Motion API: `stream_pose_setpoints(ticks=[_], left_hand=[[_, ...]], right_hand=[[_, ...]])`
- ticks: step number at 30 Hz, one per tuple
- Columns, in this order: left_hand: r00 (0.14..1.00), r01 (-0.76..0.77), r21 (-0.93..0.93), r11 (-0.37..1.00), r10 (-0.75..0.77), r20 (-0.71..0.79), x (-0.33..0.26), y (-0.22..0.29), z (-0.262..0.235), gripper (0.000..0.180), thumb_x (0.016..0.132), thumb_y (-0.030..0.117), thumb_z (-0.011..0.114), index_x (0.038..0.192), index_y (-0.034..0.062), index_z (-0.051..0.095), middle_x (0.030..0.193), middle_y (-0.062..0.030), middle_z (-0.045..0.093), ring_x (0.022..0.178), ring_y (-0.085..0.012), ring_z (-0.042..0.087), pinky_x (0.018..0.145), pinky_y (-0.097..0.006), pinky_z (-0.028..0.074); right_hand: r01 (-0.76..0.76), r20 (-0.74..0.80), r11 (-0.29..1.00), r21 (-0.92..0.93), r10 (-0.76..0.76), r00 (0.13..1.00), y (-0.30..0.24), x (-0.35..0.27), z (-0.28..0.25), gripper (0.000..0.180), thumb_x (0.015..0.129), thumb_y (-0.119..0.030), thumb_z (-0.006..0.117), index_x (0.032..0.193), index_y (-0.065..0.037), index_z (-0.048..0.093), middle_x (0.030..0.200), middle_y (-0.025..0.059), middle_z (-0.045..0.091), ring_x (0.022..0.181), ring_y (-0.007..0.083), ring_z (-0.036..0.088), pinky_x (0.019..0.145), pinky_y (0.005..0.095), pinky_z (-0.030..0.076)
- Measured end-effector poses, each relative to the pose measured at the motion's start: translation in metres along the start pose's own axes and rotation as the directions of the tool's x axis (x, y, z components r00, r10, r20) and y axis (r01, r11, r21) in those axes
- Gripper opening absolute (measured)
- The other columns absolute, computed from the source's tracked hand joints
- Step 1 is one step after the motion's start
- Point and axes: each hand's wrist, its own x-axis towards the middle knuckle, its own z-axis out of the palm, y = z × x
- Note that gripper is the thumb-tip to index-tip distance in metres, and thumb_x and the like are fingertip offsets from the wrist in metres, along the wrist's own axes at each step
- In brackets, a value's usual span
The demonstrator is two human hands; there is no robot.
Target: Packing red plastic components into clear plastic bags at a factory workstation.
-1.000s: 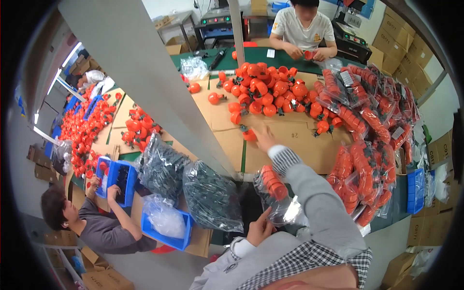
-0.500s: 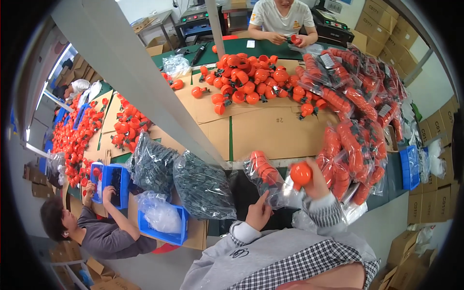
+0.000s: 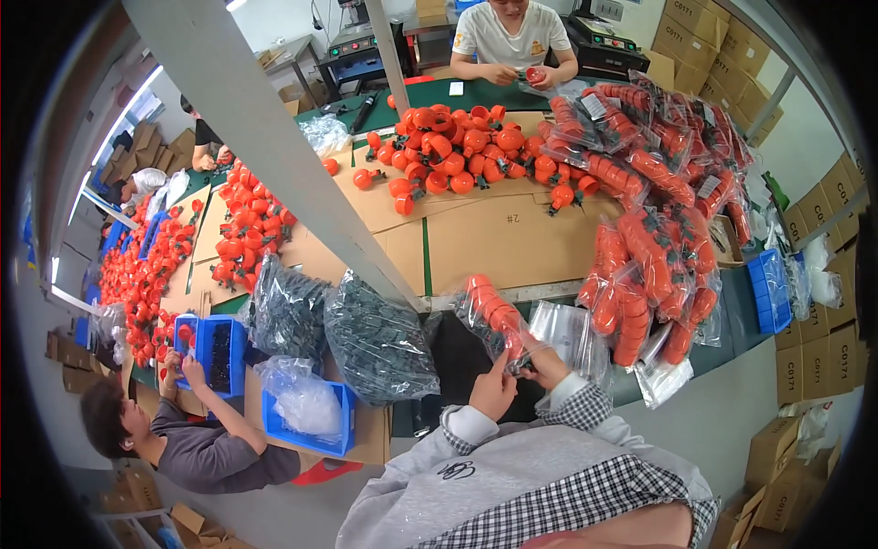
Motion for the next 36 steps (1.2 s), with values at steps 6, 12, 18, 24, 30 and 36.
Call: stream_pose_setpoints(ticks=[6,12,18,24,30,36], left_hand=[[0.998,-0.034,0.129,0.991,0.028,0.050,-0.004,-0.012,0.011,0.052,0.078,0.005,0.052,0.127,-0.0027,0.038,0.060,-0.0158,0.059,0.055,-0.0262,0.062,0.056,-0.033,0.050],[0.960,-0.085,0.248,0.965,0.013,0.278,0.019,-0.006,-0.010,0.046,0.078,0.014,0.053,0.123,0.0029,0.045,0.063,-0.0193,0.058,0.058,-0.0343,0.059,0.057,-0.043,0.047],[0.978,-0.150,0.340,0.928,0.190,-0.088,0.092,-0.020,-0.033,0.048,0.071,0.007,0.053,0.118,0.0012,0.046,0.109,-0.0242,0.051,0.100,-0.0393,0.049,0.086,-0.042,0.041],[0.998,-0.060,0.528,0.847,0.039,0.050,0.124,-0.059,-0.024,0.061,0.068,0.005,0.054,0.126,-0.0031,0.037,0.133,-0.0227,0.035,0.120,-0.0365,0.037,0.100,-0.038,0.034],[0.985,-0.012,0.421,0.907,0.082,-0.149,0.156,-0.071,-0.024,0.066,0.068,0.006,0.057,0.128,-0.0045,0.033,0.137,-0.0224,0.029,0.122,-0.0364,0.035,0.100,-0.037,0.034],[0.965,0.020,0.541,0.841,0.124,-0.229,0.161,-0.091,-0.022,0.080,0.064,0.012,0.063,0.133,-0.0034,0.024,0.140,-0.0195,0.022,0.121,-0.0415,0.031,0.101,-0.042,0.032]], right_hand=[[0.139,-0.141,0.330,-0.934,-0.695,0.705,0.021,0.053,0.008,0.052,0.088,-0.047,0.041,0.076,0.001,0.058,0.072,0.0269,0.058,0.069,0.0453,0.056,0.065,0.0484,0.046],[0.045,-0.095,0.225,-0.973,-0.575,0.813,0.010,0.042,-0.010,0.058,0.089,-0.050,0.036,0.074,0.001,0.058,0.072,0.0250,0.059,0.075,0.0423,0.058,0.068,0.0477,0.045],[0.171,-0.017,0.275,-0.946,-0.569,0.822,0.019,0.048,-0.016,0.036,0.087,-0.036,0.047,0.083,-0.001,0.055,0.079,0.0253,0.059,0.077,0.0410,0.058,0.066,0.0446,0.045],[0.403,0.081,0.264,-0.876,-0.743,0.664,0.000,0.079,-0.015,0.020,0.083,-0.022,0.052,0.086,-0.002,0.055,0.079,0.0240,0.059,0.077,0.0408,0.057,0.064,0.0433,0.046],[0.417,0.095,0.303,-0.857,-0.702,0.705,-0.044,0.151,-0.027,0.020,0.086,-0.019,0.050,0.085,0.001,0.054,0.065,0.0150,0.054,0.061,0.0240,0.055,0.059,0.0362,0.044],[0.395,0.046,0.802,-0.448,-0.421,0.906,-0.052,0.144,-0.030,0.024,0.087,-0.026,0.053,0.095,-0.003,0.056,0.066,0.0027,0.055,0.055,0.0081,0.049,0.047,0.0220,0.039]])
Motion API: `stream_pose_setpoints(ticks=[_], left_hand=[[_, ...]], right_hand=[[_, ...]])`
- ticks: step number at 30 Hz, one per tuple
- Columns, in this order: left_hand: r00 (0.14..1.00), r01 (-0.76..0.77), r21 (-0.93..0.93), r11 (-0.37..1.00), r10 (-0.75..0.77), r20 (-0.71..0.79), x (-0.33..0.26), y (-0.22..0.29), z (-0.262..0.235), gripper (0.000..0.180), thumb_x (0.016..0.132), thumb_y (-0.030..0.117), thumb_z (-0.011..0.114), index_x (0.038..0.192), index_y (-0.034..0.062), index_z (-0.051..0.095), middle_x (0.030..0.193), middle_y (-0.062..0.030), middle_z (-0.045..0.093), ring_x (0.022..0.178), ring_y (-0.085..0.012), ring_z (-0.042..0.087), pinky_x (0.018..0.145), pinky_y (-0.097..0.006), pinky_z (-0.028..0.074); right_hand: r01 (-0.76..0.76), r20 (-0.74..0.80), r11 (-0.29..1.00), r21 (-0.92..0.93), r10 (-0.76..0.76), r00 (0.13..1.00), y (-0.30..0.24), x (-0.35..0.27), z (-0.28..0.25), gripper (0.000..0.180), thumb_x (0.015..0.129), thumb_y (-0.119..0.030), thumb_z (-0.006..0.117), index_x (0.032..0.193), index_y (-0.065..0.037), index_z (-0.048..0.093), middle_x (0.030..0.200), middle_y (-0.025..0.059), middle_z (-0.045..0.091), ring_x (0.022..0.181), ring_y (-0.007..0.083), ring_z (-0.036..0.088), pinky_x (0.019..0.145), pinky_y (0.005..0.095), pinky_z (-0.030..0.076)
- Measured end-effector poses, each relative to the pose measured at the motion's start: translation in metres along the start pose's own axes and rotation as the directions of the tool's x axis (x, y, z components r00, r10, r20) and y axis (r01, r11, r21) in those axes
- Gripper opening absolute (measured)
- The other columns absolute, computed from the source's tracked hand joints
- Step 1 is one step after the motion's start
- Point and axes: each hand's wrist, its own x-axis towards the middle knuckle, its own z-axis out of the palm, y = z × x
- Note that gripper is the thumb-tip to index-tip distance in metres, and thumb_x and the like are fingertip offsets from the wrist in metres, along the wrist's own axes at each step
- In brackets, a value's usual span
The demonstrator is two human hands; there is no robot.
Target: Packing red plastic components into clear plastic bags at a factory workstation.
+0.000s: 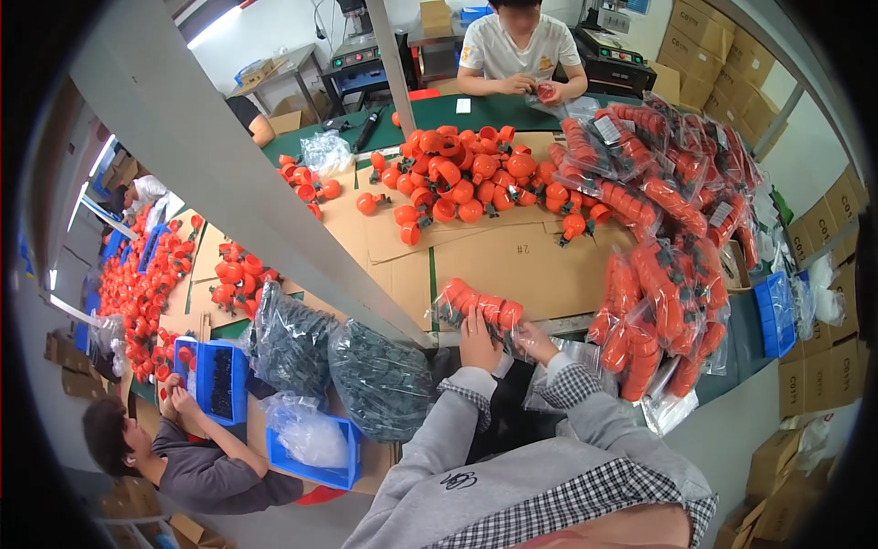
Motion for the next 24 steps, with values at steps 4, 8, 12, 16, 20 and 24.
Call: stream_pose_setpoints(ticks=[4,8,12,16,20,24], left_hand=[[0.999,-0.016,-0.003,1.000,0.016,-0.048,0.003,0.013,-0.002,0.082,0.063,0.012,0.064,0.133,-0.0031,0.024,0.140,-0.0176,0.024,0.120,-0.0414,0.031,0.098,-0.043,0.034],[0.999,0.036,0.055,0.998,-0.037,0.029,0.004,0.020,-0.008,0.083,0.063,0.013,0.063,0.135,-0.0021,0.023,0.140,-0.0152,0.024,0.122,-0.0390,0.031,0.095,-0.045,0.037],[0.997,0.061,0.096,0.994,-0.064,0.034,0.002,0.017,-0.012,0.080,0.067,0.013,0.061,0.136,0.0008,0.023,0.142,-0.0114,0.023,0.124,-0.0352,0.031,0.093,-0.045,0.038],[0.999,-0.037,0.057,0.998,0.035,0.035,0.015,0.033,0.007,0.077,0.067,0.012,0.059,0.136,0.0016,0.024,0.143,-0.0108,0.023,0.124,-0.0342,0.031,0.092,-0.045,0.039],[0.992,0.119,0.118,0.986,-0.124,0.036,-0.004,0.000,-0.009,0.077,0.067,0.011,0.057,0.136,0.0013,0.024,0.143,-0.0108,0.021,0.126,-0.0340,0.030,0.094,-0.045,0.038],[0.997,0.058,0.106,0.993,-0.062,0.038,0.004,0.013,-0.001,0.078,0.066,0.010,0.057,0.136,0.0005,0.023,0.144,-0.0113,0.021,0.126,-0.0344,0.029,0.096,-0.044,0.035]], right_hand=[[0.006,0.120,0.953,-0.303,0.032,0.992,-0.062,-0.040,-0.048,0.024,0.083,-0.024,0.057,0.086,-0.001,0.064,0.058,0.0003,0.054,0.051,0.0072,0.049,0.045,0.0224,0.038],[-0.014,-0.109,0.886,-0.464,-0.042,0.993,-0.109,-0.013,-0.087,0.021,0.081,-0.017,0.055,0.074,0.000,0.065,0.055,0.0003,0.053,0.048,0.0072,0.049,0.043,0.0227,0.038],[0.007,-0.198,0.985,0.174,0.028,0.980,-0.131,0.096,-0.090,0.016,0.080,-0.021,0.057,0.079,-0.005,0.060,0.063,0.0012,0.056,0.053,0.0085,0.050,0.048,0.0250,0.040],[-0.117,-0.771,0.983,-0.139,-0.033,0.636,-0.065,0.192,-0.173,0.031,0.075,-0.024,0.062,0.094,0.000,0.057,0.074,0.0076,0.059,0.070,0.0216,0.060,0.063,0.0324,0.048],[-0.513,-0.976,0.840,-0.177,-0.219,-0.021,-0.112,0.184,-0.076,0.046,0.066,-0.031,0.071,0.096,0.001,0.058,0.088,0.0166,0.063,0.083,0.0336,0.062,0.074,0.0389,0.048],[-0.420,-0.981,0.907,-0.041,0.044,0.191,-0.092,0.186,-0.156,0.048,0.066,-0.030,0.072,0.101,-0.001,0.056,0.097,0.0182,0.063,0.086,0.0277,0.063,0.075,0.0395,0.049]])
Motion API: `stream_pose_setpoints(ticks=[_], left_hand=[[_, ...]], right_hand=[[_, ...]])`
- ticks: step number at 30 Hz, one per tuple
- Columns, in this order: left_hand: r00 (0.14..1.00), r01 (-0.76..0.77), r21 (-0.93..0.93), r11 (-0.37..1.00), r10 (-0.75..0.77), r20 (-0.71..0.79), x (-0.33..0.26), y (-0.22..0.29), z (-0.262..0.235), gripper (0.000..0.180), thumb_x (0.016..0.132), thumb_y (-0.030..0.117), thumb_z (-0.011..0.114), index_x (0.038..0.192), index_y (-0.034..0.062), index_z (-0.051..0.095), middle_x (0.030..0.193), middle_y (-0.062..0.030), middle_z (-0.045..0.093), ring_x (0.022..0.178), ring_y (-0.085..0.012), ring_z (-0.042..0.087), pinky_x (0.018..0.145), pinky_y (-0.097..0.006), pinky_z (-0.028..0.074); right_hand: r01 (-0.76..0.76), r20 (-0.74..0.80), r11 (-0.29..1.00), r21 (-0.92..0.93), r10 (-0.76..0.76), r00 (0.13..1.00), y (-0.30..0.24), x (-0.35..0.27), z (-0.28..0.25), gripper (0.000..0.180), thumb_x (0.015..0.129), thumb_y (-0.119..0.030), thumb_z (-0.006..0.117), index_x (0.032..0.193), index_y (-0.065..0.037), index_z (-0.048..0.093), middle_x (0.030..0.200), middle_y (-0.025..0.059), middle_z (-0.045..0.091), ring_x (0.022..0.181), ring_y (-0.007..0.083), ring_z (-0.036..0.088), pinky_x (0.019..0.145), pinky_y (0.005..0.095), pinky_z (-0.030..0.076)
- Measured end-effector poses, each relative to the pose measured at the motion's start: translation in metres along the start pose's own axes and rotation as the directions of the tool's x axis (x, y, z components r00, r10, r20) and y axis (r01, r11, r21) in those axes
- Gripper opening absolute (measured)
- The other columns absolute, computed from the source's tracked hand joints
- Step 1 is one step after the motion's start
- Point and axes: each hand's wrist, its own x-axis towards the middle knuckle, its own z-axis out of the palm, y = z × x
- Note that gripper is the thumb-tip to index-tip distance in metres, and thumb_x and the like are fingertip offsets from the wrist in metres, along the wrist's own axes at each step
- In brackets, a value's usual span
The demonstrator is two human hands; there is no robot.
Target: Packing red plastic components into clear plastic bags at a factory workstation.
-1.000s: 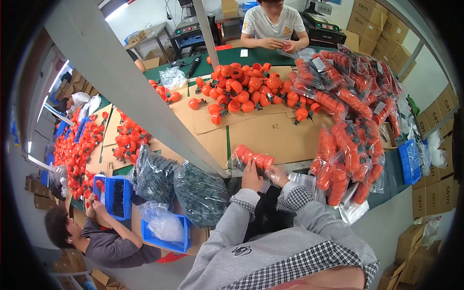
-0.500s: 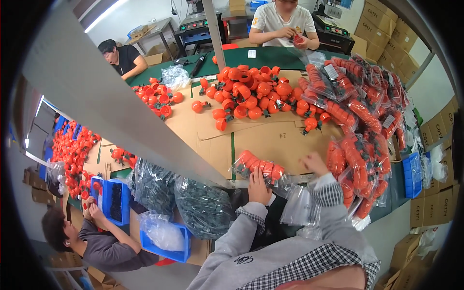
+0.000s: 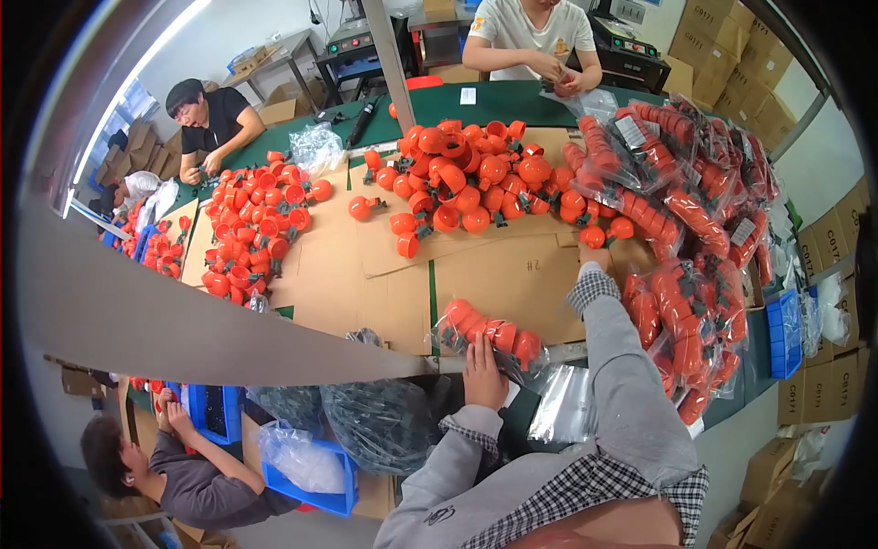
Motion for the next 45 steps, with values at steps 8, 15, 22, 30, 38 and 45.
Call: stream_pose_setpoints(ticks=[8,15,22,30,38,45], left_hand=[[0.997,0.062,0.044,0.997,-0.064,0.047,-0.001,-0.003,-0.004,0.082,0.064,0.008,0.058,0.137,0.0002,0.021,0.143,-0.0120,0.020,0.127,-0.0344,0.028,0.098,-0.044,0.033],[0.998,-0.013,-0.015,1.000,0.014,0.058,0.000,0.010,-0.010,0.086,0.064,0.006,0.061,0.137,-0.0014,0.017,0.143,-0.0133,0.018,0.126,-0.0376,0.026,0.099,-0.045,0.033],[0.998,-0.057,-0.029,0.998,0.058,0.033,-0.001,0.009,-0.005,0.084,0.063,0.005,0.060,0.135,-0.0045,0.018,0.142,-0.0180,0.017,0.124,-0.0408,0.027,0.103,-0.043,0.029],[0.997,-0.070,-0.027,0.997,0.069,-0.029,-0.006,-0.001,0.001,0.084,0.064,0.006,0.062,0.136,0.0003,0.019,0.144,-0.0138,0.016,0.126,-0.0395,0.026,0.100,-0.043,0.034],[0.996,-0.083,-0.055,0.995,0.083,-0.018,-0.006,0.004,-0.003,0.085,0.063,0.008,0.063,0.137,0.0083,0.022,0.142,-0.0183,0.017,0.123,-0.0451,0.026,0.098,-0.047,0.034],[0.996,-0.090,-0.092,0.992,0.087,-0.037,-0.005,0.001,-0.001,0.083,0.062,0.013,0.065,0.136,0.0081,0.026,0.141,-0.0229,0.017,0.123,-0.0471,0.026,0.100,-0.049,0.031]], right_hand=[[-0.493,0.824,0.712,0.500,-0.217,0.523,0.041,-0.054,-0.058,0.010,0.079,-0.010,0.063,0.087,-0.010,0.056,0.063,-0.0017,0.053,0.052,0.0094,0.051,0.046,0.0248,0.042],[-0.038,0.685,0.884,0.466,-0.334,0.647,0.168,-0.144,-0.205,0.023,0.082,-0.021,0.063,0.096,-0.006,0.055,0.065,-0.0016,0.050,0.048,0.0063,0.045,0.040,0.0215,0.036],[0.164,0.852,0.950,0.266,-0.311,0.420,0.218,-0.158,-0.182,0.029,0.083,-0.029,0.059,0.101,-0.006,0.056,0.067,0.0025,0.054,0.052,0.0130,0.052,0.046,0.0271,0.041],[0.553,0.630,0.699,0.453,-0.690,0.357,0.169,-0.169,-0.131,0.033,0.080,-0.031,0.061,0.098,-0.004,0.060,0.090,0.0172,0.063,0.086,0.0287,0.061,0.076,0.0352,0.045],[0.618,0.622,0.652,0.439,-0.717,0.314,0.177,-0.155,-0.106,0.027,0.086,-0.027,0.052,0.094,-0.003,0.060,0.086,0.0190,0.060,0.082,0.0342,0.057,0.074,0.0399,0.044],[0.836,0.637,0.509,0.205,-0.718,0.281,0.162,-0.156,-0.102,0.034,0.083,-0.037,0.056,0.089,-0.005,0.064,0.089,0.0203,0.059,0.087,0.0354,0.055,0.077,0.0418,0.044]])
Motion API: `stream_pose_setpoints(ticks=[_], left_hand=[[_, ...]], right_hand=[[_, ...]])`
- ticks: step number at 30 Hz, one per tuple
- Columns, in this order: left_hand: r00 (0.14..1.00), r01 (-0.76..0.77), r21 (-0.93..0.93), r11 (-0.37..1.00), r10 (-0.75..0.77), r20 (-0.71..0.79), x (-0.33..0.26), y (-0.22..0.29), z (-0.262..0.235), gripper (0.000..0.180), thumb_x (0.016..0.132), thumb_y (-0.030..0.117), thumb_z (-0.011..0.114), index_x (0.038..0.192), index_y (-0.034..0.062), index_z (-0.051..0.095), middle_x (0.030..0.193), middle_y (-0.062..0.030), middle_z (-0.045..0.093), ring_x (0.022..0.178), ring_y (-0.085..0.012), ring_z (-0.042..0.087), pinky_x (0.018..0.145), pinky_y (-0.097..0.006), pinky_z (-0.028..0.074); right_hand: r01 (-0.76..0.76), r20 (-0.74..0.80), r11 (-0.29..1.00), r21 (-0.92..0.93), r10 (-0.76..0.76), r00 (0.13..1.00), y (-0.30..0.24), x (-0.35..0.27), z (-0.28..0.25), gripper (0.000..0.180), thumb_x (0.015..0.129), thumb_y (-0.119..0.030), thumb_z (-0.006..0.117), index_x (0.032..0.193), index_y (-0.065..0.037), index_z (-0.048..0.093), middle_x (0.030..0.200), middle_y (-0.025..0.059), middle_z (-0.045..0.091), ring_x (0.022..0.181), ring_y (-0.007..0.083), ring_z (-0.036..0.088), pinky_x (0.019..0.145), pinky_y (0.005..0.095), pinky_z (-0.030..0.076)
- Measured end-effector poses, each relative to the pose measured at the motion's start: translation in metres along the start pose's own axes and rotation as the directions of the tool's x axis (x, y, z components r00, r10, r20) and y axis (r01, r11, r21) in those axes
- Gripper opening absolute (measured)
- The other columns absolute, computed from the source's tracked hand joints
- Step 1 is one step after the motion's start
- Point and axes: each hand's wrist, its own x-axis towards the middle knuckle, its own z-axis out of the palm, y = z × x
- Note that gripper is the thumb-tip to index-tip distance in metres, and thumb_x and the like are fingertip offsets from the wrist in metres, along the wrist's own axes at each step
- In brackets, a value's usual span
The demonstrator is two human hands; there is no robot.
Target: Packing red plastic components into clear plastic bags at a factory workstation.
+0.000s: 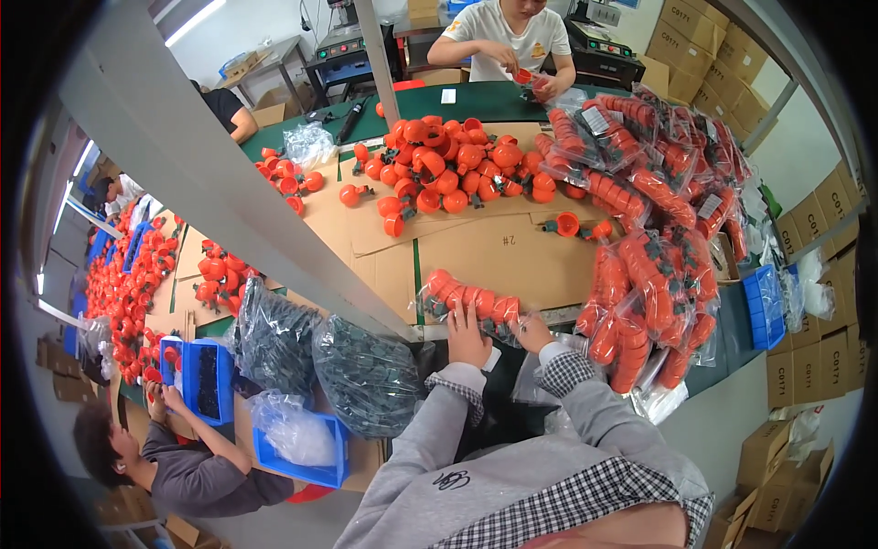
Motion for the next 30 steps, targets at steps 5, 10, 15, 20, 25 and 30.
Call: stream_pose_setpoints(ticks=[5,10,15,20,25,30], left_hand=[[0.999,-0.042,0.050,0.998,0.042,-0.013,-0.001,0.004,-0.007,0.080,0.063,0.018,0.064,0.135,0.0183,0.029,0.139,-0.0292,0.015,0.121,-0.0517,0.024,0.100,-0.051,0.029],[0.999,-0.043,0.041,0.998,0.042,0.016,-0.001,0.010,-0.011,0.078,0.064,0.020,0.064,0.134,0.0307,0.032,0.140,-0.0294,0.012,0.120,-0.0560,0.022,0.099,-0.054,0.028],[0.985,-0.085,0.203,0.975,0.051,0.167,-0.005,0.021,-0.020,0.082,0.062,0.025,0.067,0.135,0.0382,0.029,0.143,-0.0258,0.009,0.120,-0.0622,0.012,0.096,-0.060,0.028],[0.959,-0.248,0.337,0.908,0.179,0.221,-0.010,0.024,-0.016,0.082,0.063,0.026,0.065,0.137,0.0314,0.029,0.146,-0.0117,0.015,0.129,-0.0473,0.013,0.099,-0.059,0.023],[0.924,-0.357,0.277,0.892,0.293,0.246,-0.012,0.013,0.000,0.084,0.064,0.022,0.063,0.139,0.0164,0.025,0.146,-0.0014,0.019,0.134,-0.0250,0.017,0.103,-0.055,0.018],[0.916,-0.356,0.205,0.912,0.297,0.268,-0.010,0.017,-0.004,0.082,0.066,0.015,0.059,0.139,0.0100,0.022,0.146,-0.0076,0.019,0.134,-0.0263,0.019,0.104,-0.051,0.021]], right_hand=[[-0.141,0.116,0.971,0.191,0.120,0.986,-0.007,0.005,0.004,0.036,0.078,-0.042,0.061,0.092,-0.009,0.066,0.096,0.0175,0.060,0.092,0.0337,0.054,0.081,0.0397,0.044],[-0.014,-0.100,0.969,0.247,0.040,0.994,-0.005,0.003,0.015,0.037,0.073,-0.038,0.069,0.095,-0.009,0.066,0.101,0.0157,0.061,0.095,0.0314,0.057,0.083,0.0369,0.044],[-0.202,0.026,0.962,0.183,0.200,0.979,-0.021,0.003,0.003,0.037,0.071,-0.040,0.069,0.090,-0.009,0.067,0.100,0.0178,0.060,0.089,0.0326,0.059,0.078,0.0383,0.046],[-0.199,0.034,0.979,0.049,0.198,0.980,-0.009,0.006,0.008,0.033,0.072,-0.038,0.066,0.085,-0.008,0.066,0.089,0.0172,0.062,0.080,0.0347,0.060,0.072,0.0416,0.048],[-0.139,0.027,0.990,-0.002,0.139,0.990,-0.014,0.006,0.008,0.030,0.074,-0.036,0.063,0.087,-0.010,0.066,0.084,0.0161,0.062,0.079,0.0359,0.059,0.071,0.0435,0.048],[-0.110,0.030,0.994,0.015,0.109,0.994,-0.014,0.007,0.005,0.032,0.076,-0.037,0.061,0.094,-0.011,0.064,0.091,0.0170,0.062,0.084,0.0365,0.059,0.074,0.0423,0.047]])
